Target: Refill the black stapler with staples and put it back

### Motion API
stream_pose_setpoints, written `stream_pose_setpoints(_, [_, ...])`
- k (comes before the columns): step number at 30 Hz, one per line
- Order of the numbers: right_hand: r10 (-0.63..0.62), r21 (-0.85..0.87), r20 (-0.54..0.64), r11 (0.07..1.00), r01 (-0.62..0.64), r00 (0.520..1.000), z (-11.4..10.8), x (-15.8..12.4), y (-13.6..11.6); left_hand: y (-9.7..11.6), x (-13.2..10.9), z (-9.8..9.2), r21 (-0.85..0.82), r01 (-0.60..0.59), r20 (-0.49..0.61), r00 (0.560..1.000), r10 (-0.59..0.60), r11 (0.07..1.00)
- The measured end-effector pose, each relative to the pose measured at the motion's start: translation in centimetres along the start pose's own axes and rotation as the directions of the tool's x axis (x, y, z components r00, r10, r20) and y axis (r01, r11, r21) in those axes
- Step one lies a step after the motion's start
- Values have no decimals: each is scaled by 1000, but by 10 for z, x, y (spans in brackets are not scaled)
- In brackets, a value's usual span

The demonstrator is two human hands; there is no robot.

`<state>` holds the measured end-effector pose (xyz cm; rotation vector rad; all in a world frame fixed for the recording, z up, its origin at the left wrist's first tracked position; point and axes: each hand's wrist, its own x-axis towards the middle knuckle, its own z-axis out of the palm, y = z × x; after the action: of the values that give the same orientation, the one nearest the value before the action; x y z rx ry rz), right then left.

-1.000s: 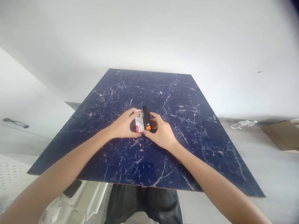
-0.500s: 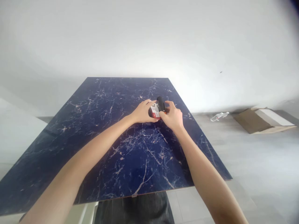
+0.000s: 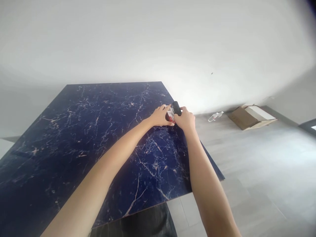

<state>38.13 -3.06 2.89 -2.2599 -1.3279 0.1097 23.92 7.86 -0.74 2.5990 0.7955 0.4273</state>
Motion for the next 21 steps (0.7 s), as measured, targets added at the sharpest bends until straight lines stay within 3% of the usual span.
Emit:
stream_pose_setpoints(2, [10, 43, -35, 999, -8, 999, 2, -2, -3, 1, -6, -3, -25, 18, 12, 1000, -18, 1000])
stream_pose_setpoints(4, [-20, 83, -162, 996, 34, 987, 4, -4, -7, 3, -17, -6, -51, 17, -38, 999, -19, 999])
stream_pose_setpoints(7, [-157, 108, -384, 971, 213, 910, 9, -12, -21, 5, -45, -11, -34, -61, -226, 973, 52, 998])
stream_pose_setpoints(9, [-282, 128, -428, 921, 367, 859, 15, -22, -36, 6, -73, -16, 13, -134, -320, 938, 131, 991])
stream_pose_setpoints(12, [-459, 202, -364, 811, 549, 811, 30, -47, -63, 2, -126, -30, 62, -160, -358, 918, 171, 985])
stream_pose_setpoints(17, [-679, 348, -171, 636, 688, 714, 66, -86, -109, -30, -211, -65, 110, 1, -436, 899, 48, 994])
stream_pose_setpoints(21, [-771, 369, -107, 556, 745, 628, 90, -97, -139, -57, -240, -85, 91, 245, -507, 845, -167, 965])
